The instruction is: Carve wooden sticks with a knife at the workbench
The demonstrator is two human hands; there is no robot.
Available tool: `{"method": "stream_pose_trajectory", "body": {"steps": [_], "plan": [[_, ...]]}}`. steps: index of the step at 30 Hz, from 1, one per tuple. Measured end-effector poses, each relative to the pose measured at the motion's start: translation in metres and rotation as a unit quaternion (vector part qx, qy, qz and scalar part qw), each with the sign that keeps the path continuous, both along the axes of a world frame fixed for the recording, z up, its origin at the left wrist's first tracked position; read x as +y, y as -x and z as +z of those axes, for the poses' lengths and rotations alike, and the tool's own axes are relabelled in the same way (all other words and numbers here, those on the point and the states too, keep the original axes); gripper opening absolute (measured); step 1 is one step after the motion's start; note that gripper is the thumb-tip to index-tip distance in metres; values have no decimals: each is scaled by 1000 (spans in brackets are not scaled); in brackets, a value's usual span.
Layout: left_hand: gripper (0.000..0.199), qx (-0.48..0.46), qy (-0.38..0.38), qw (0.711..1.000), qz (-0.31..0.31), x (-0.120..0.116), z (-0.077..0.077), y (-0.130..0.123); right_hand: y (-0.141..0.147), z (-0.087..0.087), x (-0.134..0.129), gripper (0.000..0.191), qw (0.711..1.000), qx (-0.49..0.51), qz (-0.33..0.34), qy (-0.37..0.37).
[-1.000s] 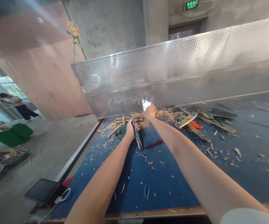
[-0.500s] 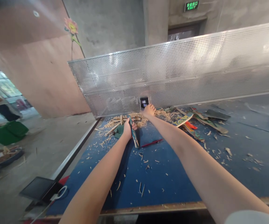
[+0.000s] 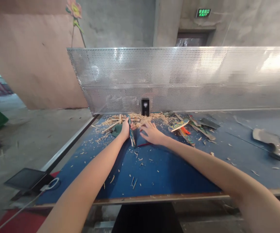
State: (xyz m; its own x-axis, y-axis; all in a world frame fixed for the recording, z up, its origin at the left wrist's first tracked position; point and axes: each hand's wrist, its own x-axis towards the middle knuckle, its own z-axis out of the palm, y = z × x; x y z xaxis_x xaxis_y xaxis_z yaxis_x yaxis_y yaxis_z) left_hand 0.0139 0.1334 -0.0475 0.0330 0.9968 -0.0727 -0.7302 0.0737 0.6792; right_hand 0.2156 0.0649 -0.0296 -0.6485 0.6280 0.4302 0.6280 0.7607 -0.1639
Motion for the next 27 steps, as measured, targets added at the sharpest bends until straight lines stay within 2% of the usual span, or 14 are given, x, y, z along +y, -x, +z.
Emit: {"method": "stream_pose_trajectory", "body": {"steps": [3,5,13,21,24,27], "plan": [[38,28,5,1000,6,-4,3,-1,-21,5,-25,31,994,-63,91,-3],[37,38,4,999,8,-6,6,-1,-31,9,-31,32,991,-73,116,7],[37,56,17,998,17,-8,11,-5,-35,10,-30,31,988,-62,142,29],[35,64,9,998,17,-4,5,-4,-28,5,-32,27,983,-61,175,17],[34,70,10,997,12,-2,3,-4,-26,2,-30,29,984,-65,164,12],[34,75,12,997,10,0,2,-4,-25,-3,-26,28,991,-60,119,16]]}}
